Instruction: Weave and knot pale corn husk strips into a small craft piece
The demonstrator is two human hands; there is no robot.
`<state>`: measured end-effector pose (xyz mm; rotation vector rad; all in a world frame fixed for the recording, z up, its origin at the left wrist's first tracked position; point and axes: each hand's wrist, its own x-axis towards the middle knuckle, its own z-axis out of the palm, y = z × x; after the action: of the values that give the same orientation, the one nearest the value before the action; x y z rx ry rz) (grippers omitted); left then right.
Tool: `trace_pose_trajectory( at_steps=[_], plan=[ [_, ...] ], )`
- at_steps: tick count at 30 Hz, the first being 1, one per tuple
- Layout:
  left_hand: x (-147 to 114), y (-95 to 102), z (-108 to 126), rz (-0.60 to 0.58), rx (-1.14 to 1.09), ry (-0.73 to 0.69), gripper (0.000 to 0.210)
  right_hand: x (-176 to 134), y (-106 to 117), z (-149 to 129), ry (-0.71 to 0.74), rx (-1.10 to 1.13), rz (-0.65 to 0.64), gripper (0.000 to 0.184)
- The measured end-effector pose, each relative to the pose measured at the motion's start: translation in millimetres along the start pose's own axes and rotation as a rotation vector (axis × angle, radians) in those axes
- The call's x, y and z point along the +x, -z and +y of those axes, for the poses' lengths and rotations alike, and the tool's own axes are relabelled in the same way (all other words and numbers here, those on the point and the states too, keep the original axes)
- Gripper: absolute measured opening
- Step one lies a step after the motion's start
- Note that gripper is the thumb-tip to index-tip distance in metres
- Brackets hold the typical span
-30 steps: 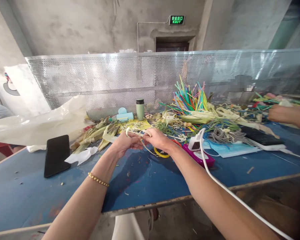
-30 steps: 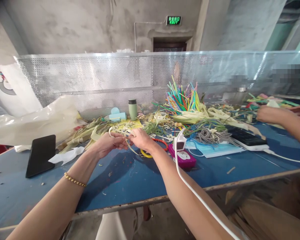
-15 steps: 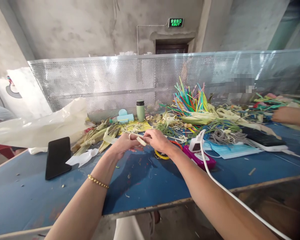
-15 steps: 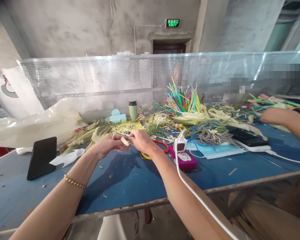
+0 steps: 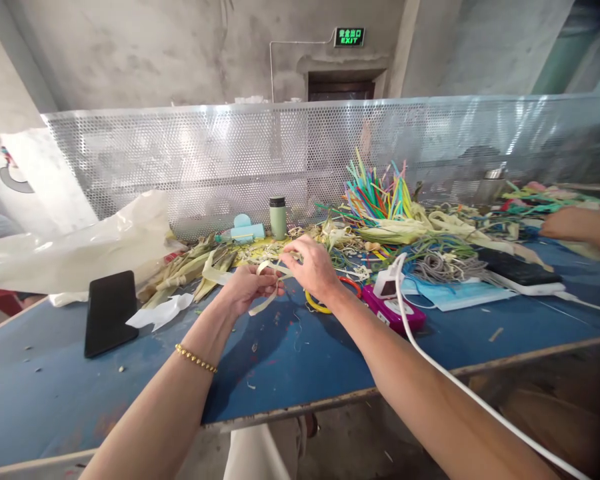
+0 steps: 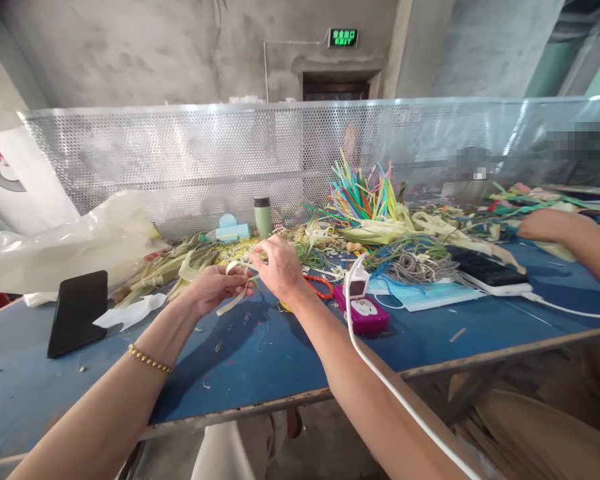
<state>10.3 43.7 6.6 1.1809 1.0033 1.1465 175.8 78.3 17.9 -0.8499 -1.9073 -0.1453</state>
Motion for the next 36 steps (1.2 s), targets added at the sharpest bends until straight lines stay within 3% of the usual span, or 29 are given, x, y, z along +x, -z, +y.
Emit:
trace_pose_trajectory(
  at_steps=[2, 3, 5, 8, 13, 18, 22, 29, 36],
  plan=[
    [1, 0.7, 0, 0.104, -0.046, -0.017, 0.010, 2, 4, -1, -0.056, -0.069, 0.144, 0.017],
    [2, 0.8, 0, 0.150, -0.071, -0.024, 0.010, 2, 5, -2, -0.116, -0.075, 0.142, 0.019],
    [4, 0.3, 0, 0.195, -0.120, -0.037, 0.009, 1, 5, -3, -0.265, 0.002, -0.017, 0.027],
    [4, -2.4, -2, 0.151, -0.150, -0.075, 0.009, -2, -1, -6, -0.476, 0.309, -0.347, 0.038],
    [1, -6.7, -1, 0.021, -0.116, -0.149, 0.014, -4, -5, -11, -0.662, 0.613, -0.317, 0.021],
    [0, -8.6, 0, -0.024, -0.073, -0.175, 0.019, -1, 0, -13, -0.661, 0.712, -0.336, 0.009],
    [2, -11.5, -3, 0.042, -0.032, -0.255, 0.026, -2, 1, -15, -0.639, 0.651, -0.311, 0.005],
    [0, -16.7, 0, 0.188, 0.126, -0.259, 0.022, -5, -4, -13, -0.491, 0.573, -0.331, 0.023],
    [-5, -21.4, 4, 0.214, 0.210, -0.256, 0.018, -8, -15, -7, -0.471, 0.475, -0.224, 0.026]
  ],
)
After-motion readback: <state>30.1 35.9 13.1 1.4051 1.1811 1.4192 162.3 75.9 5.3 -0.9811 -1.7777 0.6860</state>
